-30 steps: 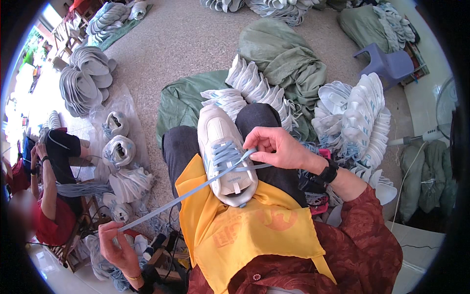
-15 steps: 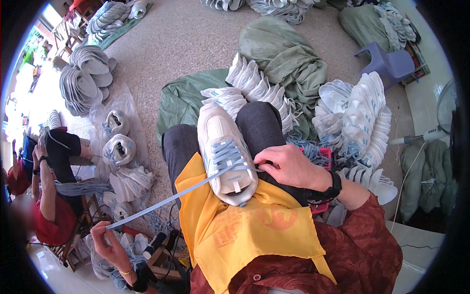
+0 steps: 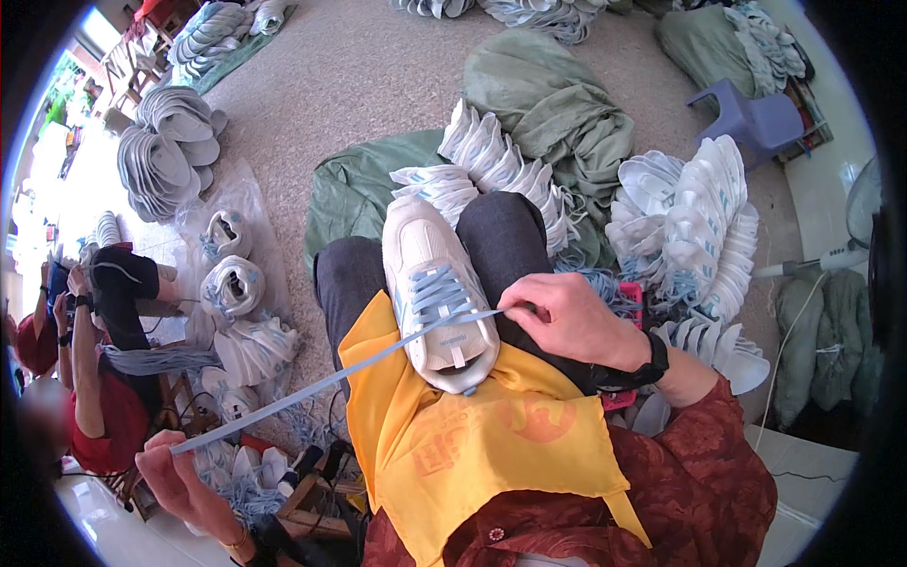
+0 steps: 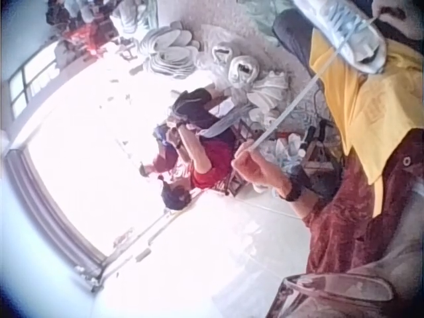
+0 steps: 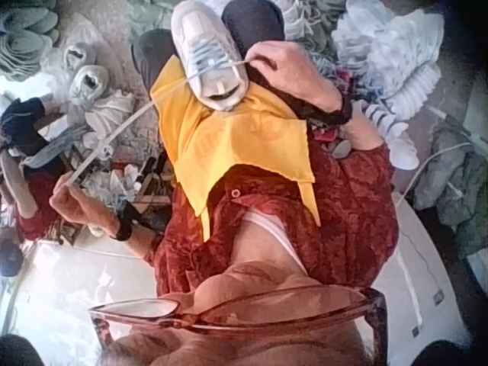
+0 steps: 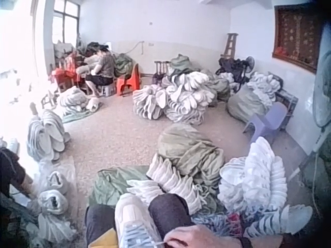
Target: The recorder is lacing a pair of white athletic shoes while sitting in a warehouse environment surrounded by shoe components.
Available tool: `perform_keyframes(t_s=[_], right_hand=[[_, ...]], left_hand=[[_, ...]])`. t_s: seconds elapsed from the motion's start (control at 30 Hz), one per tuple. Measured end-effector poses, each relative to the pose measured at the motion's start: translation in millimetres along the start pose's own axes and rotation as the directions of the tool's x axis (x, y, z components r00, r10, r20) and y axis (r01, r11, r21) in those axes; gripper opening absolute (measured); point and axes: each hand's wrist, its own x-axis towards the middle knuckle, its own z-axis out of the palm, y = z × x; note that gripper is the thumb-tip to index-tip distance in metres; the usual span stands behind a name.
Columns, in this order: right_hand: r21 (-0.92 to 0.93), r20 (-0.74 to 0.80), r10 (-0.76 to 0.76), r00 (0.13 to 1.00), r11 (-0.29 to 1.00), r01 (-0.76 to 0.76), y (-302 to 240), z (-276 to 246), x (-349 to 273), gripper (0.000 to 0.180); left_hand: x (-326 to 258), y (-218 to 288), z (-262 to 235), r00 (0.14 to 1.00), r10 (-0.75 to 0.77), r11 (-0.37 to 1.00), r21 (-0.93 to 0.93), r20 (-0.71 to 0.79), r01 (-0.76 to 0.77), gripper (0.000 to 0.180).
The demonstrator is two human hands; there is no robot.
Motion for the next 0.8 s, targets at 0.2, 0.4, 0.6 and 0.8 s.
perform_keyframes(t_s=[0.2, 0.4, 0.6, 0.8], right_hand=[[-0.23, -0.121, -0.069, 0.99, 0.972, 0.039, 3.1, -20.9, -9.2, 0.005], [-0.264, -0.167, 0.032, 0.985, 0.962, -0.076, 22.0, -55.8, -38.2, 0.009], [-0.263, -0.253, 0.213, 0.944, 0.924, -0.279, 63.0, -92.6, -77.2, 0.013], [0.048, -0.306, 0.478, 0.823, 0.872, -0.488, 100.3, -104.5, -110.0, 0.015]], left_hand=[[8.2, -15.8, 6.3, 0.995, 0.086, 0.987, 0.13, 0.052, -0.092, 0.006], [3.0, -34.8, 8.1, 0.989, 0.051, 0.937, 0.335, 0.135, -0.094, 0.008], [-3.6, -52.6, 9.4, 0.974, 0.015, 0.902, 0.418, 0.226, -0.111, 0.003], [3.6, -45.1, 15.8, 0.973, -0.1, 0.908, 0.42, 0.209, 0.003, 0.006]])
